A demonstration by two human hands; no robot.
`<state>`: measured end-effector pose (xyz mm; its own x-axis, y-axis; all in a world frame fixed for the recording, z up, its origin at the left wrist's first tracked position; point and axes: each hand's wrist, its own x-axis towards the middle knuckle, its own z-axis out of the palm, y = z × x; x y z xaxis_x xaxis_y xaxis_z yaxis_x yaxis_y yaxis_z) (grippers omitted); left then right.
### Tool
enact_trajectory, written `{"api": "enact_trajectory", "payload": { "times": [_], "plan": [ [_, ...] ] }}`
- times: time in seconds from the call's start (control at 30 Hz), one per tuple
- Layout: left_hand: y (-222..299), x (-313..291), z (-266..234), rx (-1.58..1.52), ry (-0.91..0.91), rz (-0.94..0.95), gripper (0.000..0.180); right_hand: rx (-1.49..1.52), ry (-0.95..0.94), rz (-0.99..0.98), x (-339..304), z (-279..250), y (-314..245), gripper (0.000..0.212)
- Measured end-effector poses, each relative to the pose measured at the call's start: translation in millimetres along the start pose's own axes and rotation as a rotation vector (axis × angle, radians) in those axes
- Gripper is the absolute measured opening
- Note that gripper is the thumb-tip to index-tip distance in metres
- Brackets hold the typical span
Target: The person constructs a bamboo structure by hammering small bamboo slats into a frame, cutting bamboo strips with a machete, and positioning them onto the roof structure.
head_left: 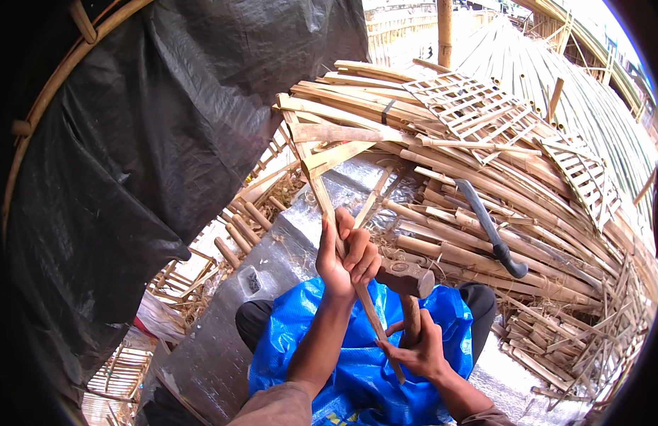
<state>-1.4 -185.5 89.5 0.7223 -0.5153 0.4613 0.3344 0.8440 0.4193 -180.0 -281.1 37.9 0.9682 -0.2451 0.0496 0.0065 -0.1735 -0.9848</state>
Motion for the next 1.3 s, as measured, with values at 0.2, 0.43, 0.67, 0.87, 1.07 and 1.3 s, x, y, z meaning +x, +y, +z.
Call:
{"api": "enact_trajectory", "payload": {
  "times": [0.2,0.43,0.67,0.87,1.07,1.3],
  "plan": [
    [-16,18,16,0.582,0.214,0.113,0.031,0.028,0.082,-0.043,-1,2,7,0.044],
    [25,-2,-10,1.565,0.297,0.090,0.031,0.351,-0.066,-0.145,-2,-46,21,0.041],
    [106,-17,-46,1.976,0.303,0.507,0.047,0.309,-0.029,-0.088,-15,-84,43,0.050],
    [97,-15,-122,2.179,0.236,0.191,0.041,0.383,0.152,-0.147,-25,-90,38,0.045],
    [51,-3,-144,2.109,0.137,0.255,0.035,0.206,0.253,-0.187,-35,-95,33,0.040],
    [29,3,-171,1.990,0.150,0.129,0.054,-0.187,0.148,-0.226,-43,-110,55,0.024]
  ]
}}
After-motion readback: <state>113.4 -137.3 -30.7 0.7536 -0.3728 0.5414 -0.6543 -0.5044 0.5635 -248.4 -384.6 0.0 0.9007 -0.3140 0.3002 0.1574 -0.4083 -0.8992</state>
